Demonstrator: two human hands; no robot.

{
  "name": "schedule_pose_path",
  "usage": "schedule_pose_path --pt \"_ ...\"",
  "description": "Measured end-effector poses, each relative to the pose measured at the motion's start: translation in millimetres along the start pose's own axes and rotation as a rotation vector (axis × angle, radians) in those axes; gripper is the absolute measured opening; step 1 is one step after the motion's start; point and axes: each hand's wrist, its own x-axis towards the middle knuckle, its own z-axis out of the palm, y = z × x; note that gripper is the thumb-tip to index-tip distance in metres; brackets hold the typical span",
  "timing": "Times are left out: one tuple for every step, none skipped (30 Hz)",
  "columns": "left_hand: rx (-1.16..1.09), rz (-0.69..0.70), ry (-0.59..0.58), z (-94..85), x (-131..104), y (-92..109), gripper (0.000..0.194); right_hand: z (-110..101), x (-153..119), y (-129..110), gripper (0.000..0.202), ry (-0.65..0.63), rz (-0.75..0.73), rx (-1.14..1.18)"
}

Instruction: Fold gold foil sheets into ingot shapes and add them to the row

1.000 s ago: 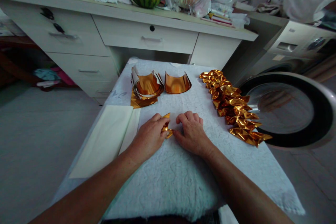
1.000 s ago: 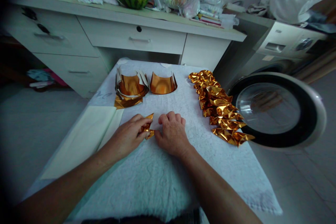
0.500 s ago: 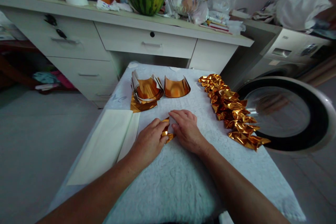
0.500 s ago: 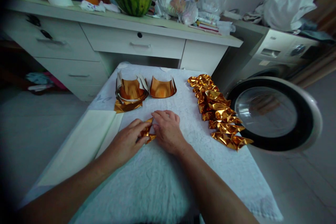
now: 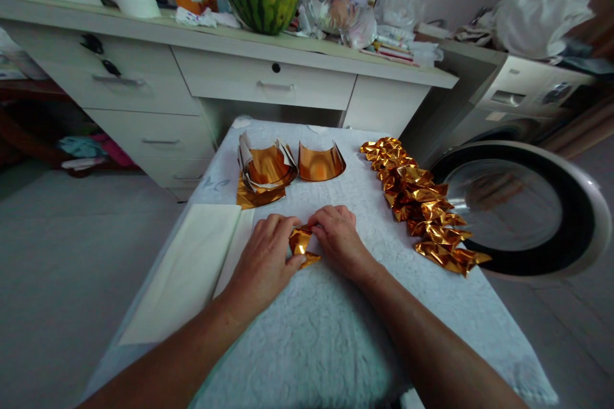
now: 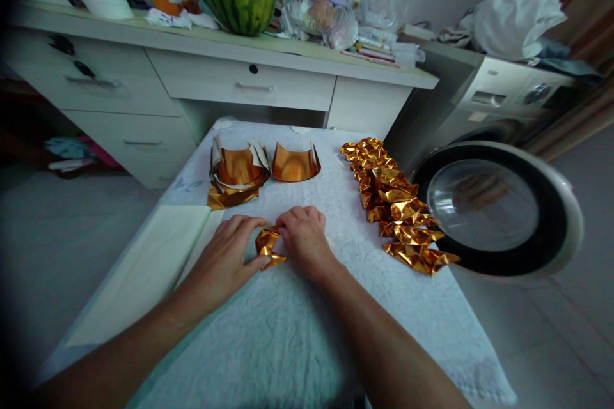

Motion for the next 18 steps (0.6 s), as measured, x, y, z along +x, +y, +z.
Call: schedule_pose_path --pt "0.014 0.004 -0.001 0.4 -0.3 -1.1 0.047 0.3 0.1 0.6 0.014 0.000 0.015 -0.007" --pt "0.023 0.007 -0.006 0.7 -0.6 -2.0 0.051 0.3 0.1 1.2 0.016 -0.003 0.022 -0.009" --pt "0.027 0.009 -0.013 0.8 -0.8 -2.8 0.053 0.1 -0.1 1.8 0.018 -0.008 0.024 -0.006" --pt "0.028 0.008 -0.022 0.8 -0.9 -3.2 0.054 -0.4 -0.4 2.1 0.019 -0.012 0.023 -0.002" --pt "0.027 0.005 -0.032 0.5 -1.0 -3.4 0.054 -1.1 -0.7 2.3 0.020 -0.017 0.022 0.002" --pt "0.026 -0.003 -0.041 0.1 -1.1 -3.3 0.053 -1.8 -0.9 2.3 0.019 -0.019 0.023 0.005" --pt "0.027 -0.012 -0.048 -0.4 -1.2 -3.1 0.051 -2.5 -1.0 2.1 0.018 -0.019 0.026 0.005" --pt "0.028 -0.023 -0.052 -0.9 -1.3 -2.8 0.048 -3.0 -1.0 1.9 0.016 -0.018 0.032 0.004" --pt "0.030 -0.035 -0.054 -1.5 -1.5 -2.6 0.045 -3.3 -1.1 1.8 0.013 -0.017 0.035 0.003" --pt "0.030 -0.046 -0.051 -1.9 -1.6 -2.6 0.042 -3.3 -1.1 1.9 0.010 -0.017 0.036 0.002" --pt "0.029 -0.055 -0.046 -2.3 -1.8 -2.7 0.038 -3.2 -1.2 2.1 0.007 -0.017 0.034 0.001" --pt "0.025 -0.059 -0.043 -2.6 -1.9 -3.1 0.035 -3.0 -1.4 2.5 0.006 -0.017 0.030 -0.001" --pt "0.017 -0.062 -0.043 -2.8 -2.0 -3.5 0.032 -2.7 -1.7 3.0 0.008 -0.019 0.024 -0.005" --pt "0.006 -0.063 -0.046 -3.0 -2.1 -4.1 0.030 -2.4 -2.1 3.4 0.011 -0.020 0.016 -0.009" --pt "-0.006 -0.063 -0.051 -3.2 -2.1 -4.5 0.029 -2.3 -2.7 3.7 0.014 -0.020 0.009 -0.013" --pt "-0.019 -0.065 -0.057 -3.5 -1.9 -4.8 0.027 -2.3 -3.3 3.8 0.018 -0.020 0.006 -0.019" --pt "-0.031 -0.069 -0.063 -3.8 -1.7 -4.8 0.027 -2.4 -4.0 3.6 0.019 -0.022 0.005 -0.025" --pt "-0.043 -0.075 -0.070 -4.2 -1.5 -4.5 0.026 -2.8 -4.6 3.1 0.019 -0.026 0.007 -0.030"
